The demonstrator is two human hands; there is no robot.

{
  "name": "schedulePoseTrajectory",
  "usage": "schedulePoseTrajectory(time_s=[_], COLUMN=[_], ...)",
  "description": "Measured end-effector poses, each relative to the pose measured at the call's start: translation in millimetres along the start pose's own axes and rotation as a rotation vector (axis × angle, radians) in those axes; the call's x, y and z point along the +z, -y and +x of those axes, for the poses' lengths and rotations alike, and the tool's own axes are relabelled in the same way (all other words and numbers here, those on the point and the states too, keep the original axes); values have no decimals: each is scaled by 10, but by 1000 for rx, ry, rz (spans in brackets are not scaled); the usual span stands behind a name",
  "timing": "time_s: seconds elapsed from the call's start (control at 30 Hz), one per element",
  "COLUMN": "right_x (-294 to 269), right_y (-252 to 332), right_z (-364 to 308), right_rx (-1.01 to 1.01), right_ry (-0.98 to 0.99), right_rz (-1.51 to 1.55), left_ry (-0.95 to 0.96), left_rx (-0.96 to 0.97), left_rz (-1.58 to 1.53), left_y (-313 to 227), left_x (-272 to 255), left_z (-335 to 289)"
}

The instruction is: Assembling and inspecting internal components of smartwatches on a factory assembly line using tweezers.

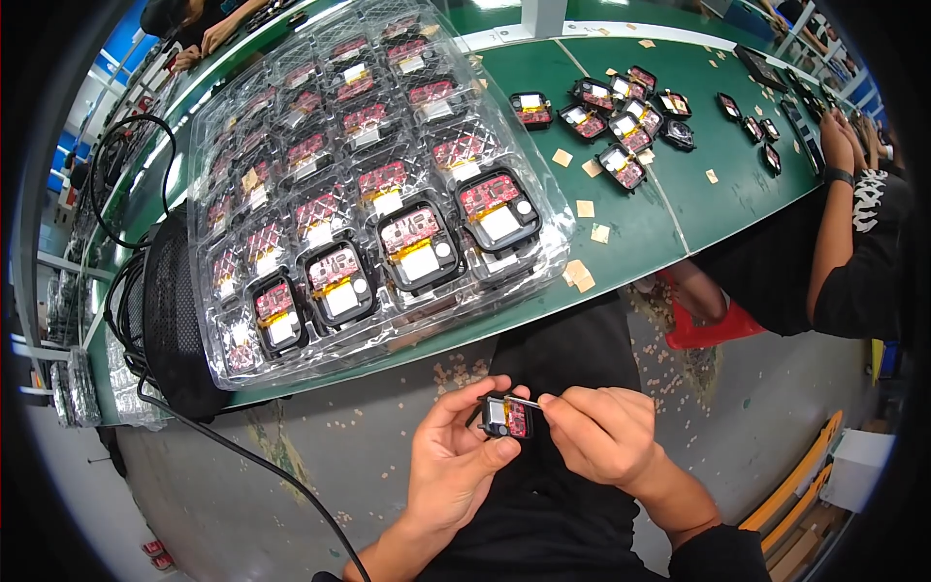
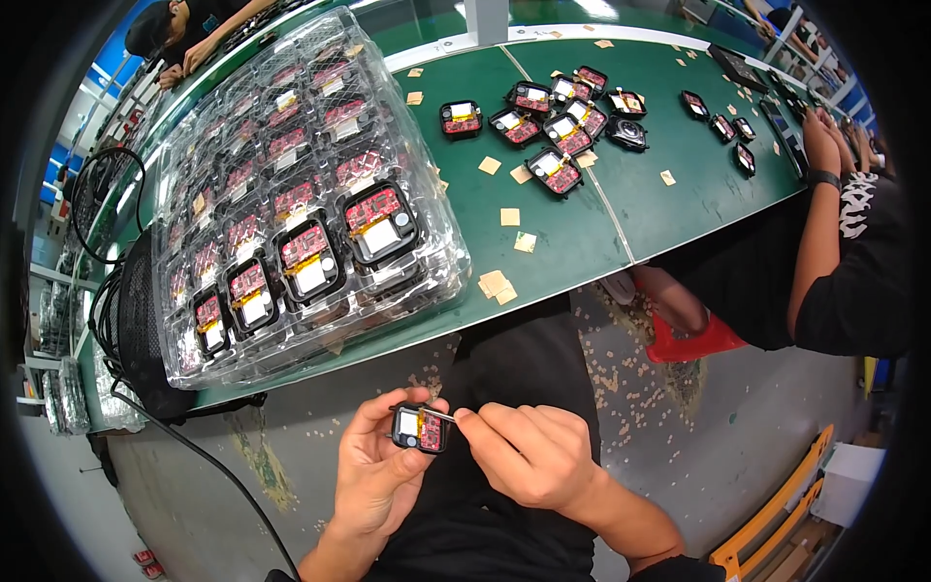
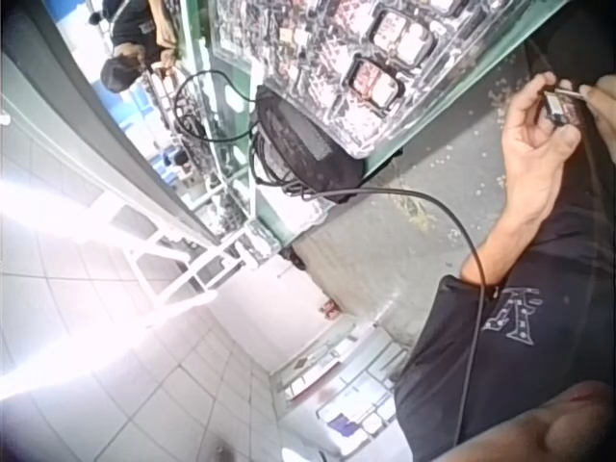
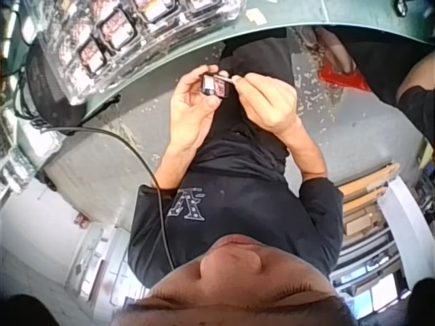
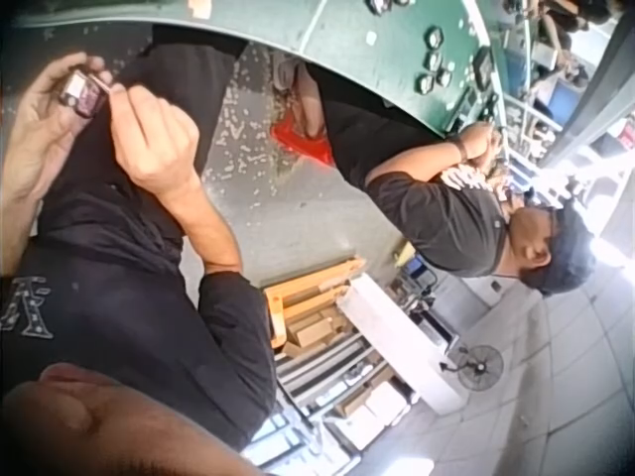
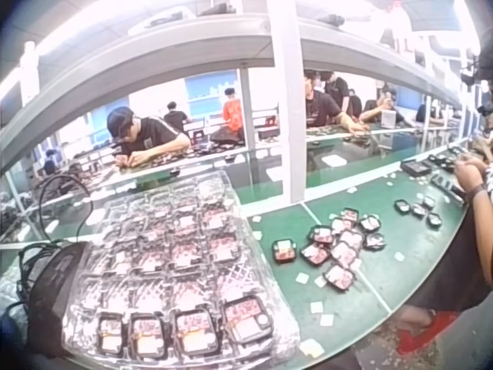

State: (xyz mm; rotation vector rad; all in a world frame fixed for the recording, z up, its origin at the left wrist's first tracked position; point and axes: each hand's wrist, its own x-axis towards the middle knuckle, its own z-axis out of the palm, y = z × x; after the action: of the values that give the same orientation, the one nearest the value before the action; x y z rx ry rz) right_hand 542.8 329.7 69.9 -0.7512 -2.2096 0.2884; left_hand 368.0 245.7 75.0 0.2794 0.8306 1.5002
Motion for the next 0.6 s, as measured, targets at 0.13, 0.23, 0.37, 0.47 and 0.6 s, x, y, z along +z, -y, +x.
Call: schedulePoseTrajectory(time_s=[0.13,0.23,0.37,0.47,0.6], right_x=[-63,-87,-190,-128,-41], right_y=[-89,-197,-437,-658,-1009], right_z=[72,281,628,908,1063], right_rx=[63,178,263,378,389], right_ry=[38,-102,-213,-232,-245], right_rz=[157,146,-77,-188,-314], left_ry=[57,150,-5,-86,-433], left_rx=[61,214,589,1049,1366], left_rz=[-27,173,611,906,1221], left_y=[-19,-226,-569,-865,-1214], left_x=[-120,-202,13,-101,-210], left_z=[-13,-121,-309,-229,-30])
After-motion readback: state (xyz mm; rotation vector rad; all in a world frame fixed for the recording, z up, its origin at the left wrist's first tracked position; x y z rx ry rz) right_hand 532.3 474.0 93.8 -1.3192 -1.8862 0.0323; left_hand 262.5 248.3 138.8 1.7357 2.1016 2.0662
